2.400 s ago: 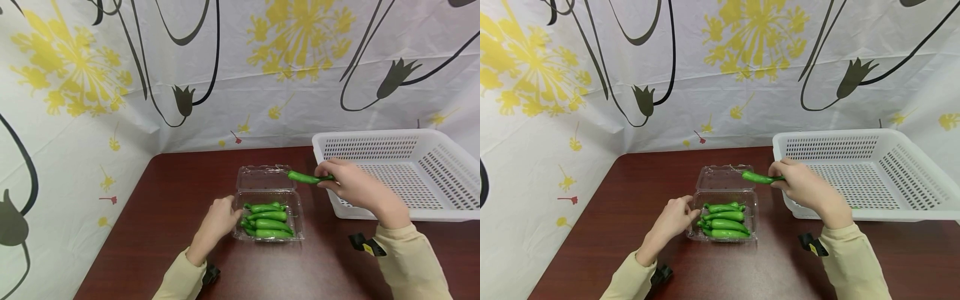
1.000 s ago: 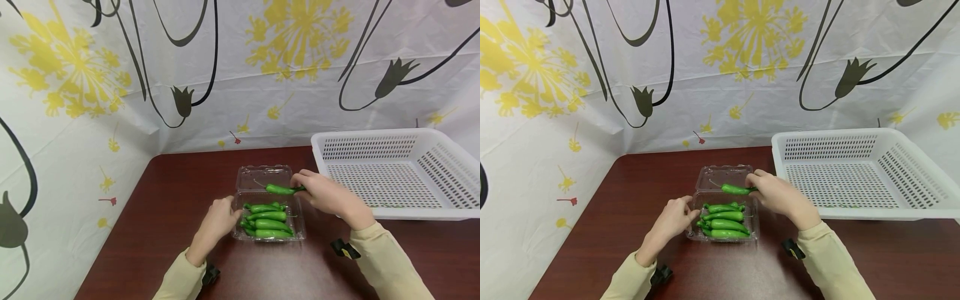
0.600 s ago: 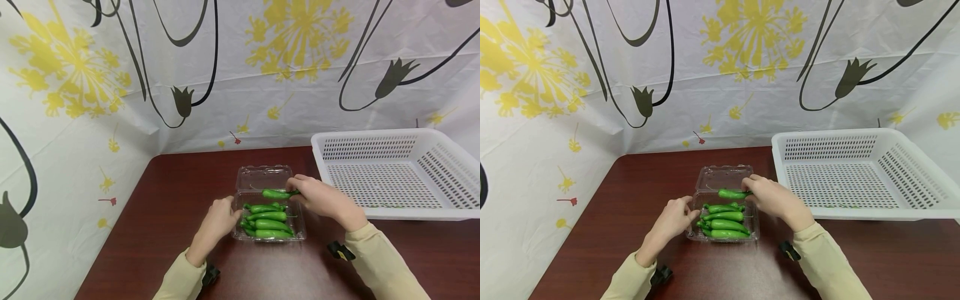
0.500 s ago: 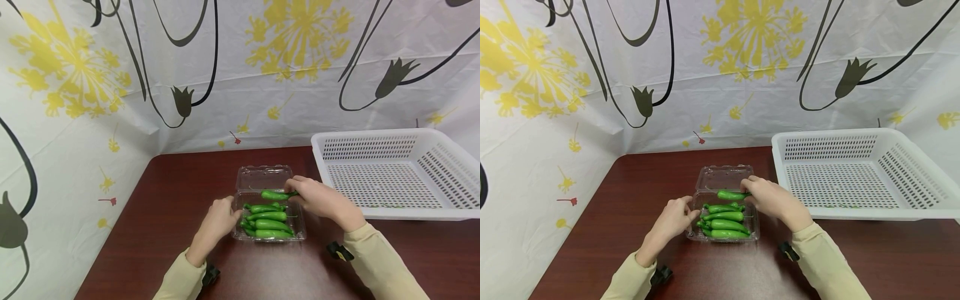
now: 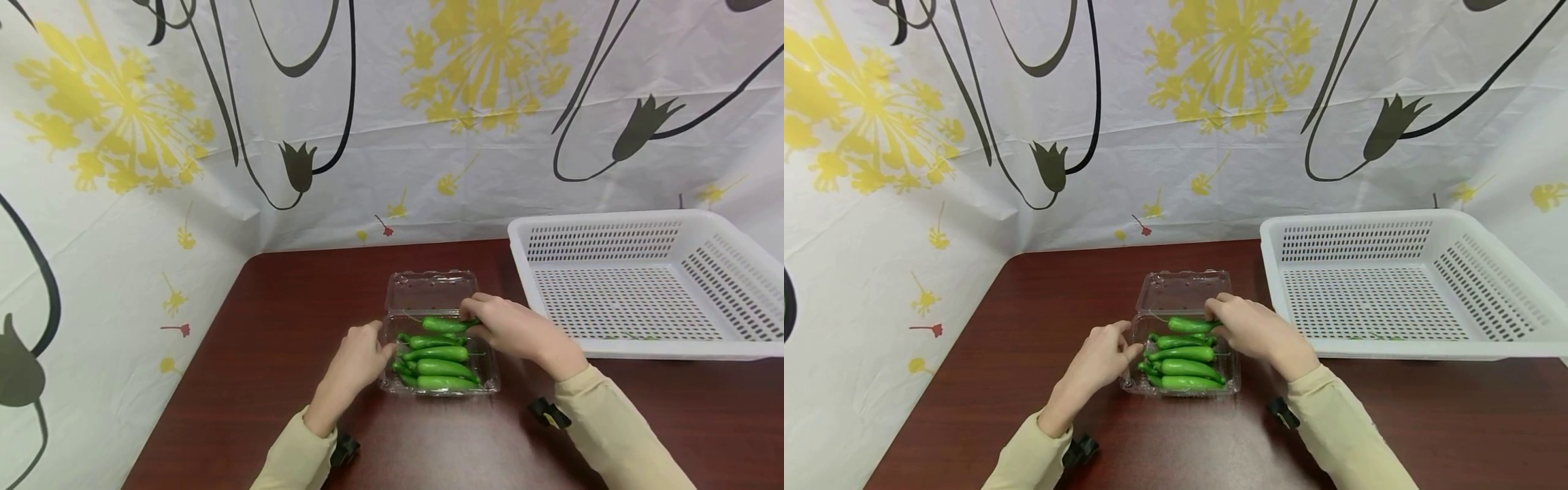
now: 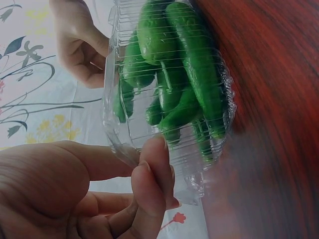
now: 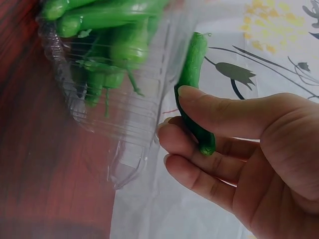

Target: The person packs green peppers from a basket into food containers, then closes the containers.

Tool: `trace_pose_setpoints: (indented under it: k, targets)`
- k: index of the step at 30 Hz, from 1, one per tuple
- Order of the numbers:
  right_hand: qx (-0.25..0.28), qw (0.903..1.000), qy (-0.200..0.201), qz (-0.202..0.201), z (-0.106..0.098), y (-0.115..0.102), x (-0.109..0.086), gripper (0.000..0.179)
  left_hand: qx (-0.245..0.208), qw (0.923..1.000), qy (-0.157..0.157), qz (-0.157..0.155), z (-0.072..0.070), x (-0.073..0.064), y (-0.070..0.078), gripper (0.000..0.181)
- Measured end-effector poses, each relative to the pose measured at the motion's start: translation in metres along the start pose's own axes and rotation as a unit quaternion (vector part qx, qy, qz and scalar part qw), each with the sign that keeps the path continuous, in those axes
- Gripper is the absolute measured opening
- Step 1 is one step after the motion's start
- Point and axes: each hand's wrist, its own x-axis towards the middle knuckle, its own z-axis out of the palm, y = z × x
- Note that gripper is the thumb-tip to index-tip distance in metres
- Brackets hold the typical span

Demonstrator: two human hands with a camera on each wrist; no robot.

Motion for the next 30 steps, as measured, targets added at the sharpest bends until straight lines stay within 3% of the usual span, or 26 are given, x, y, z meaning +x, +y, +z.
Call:
trace_pose_setpoints:
  k: [30]
  targets:
    - [-0.051, 0.9967, 0.013, -0.062, 0.016, 0.000, 0.006, 0.012, 0.000, 1.0000, 0.000, 0.001, 0.000, 0.000, -0.001, 0.035]
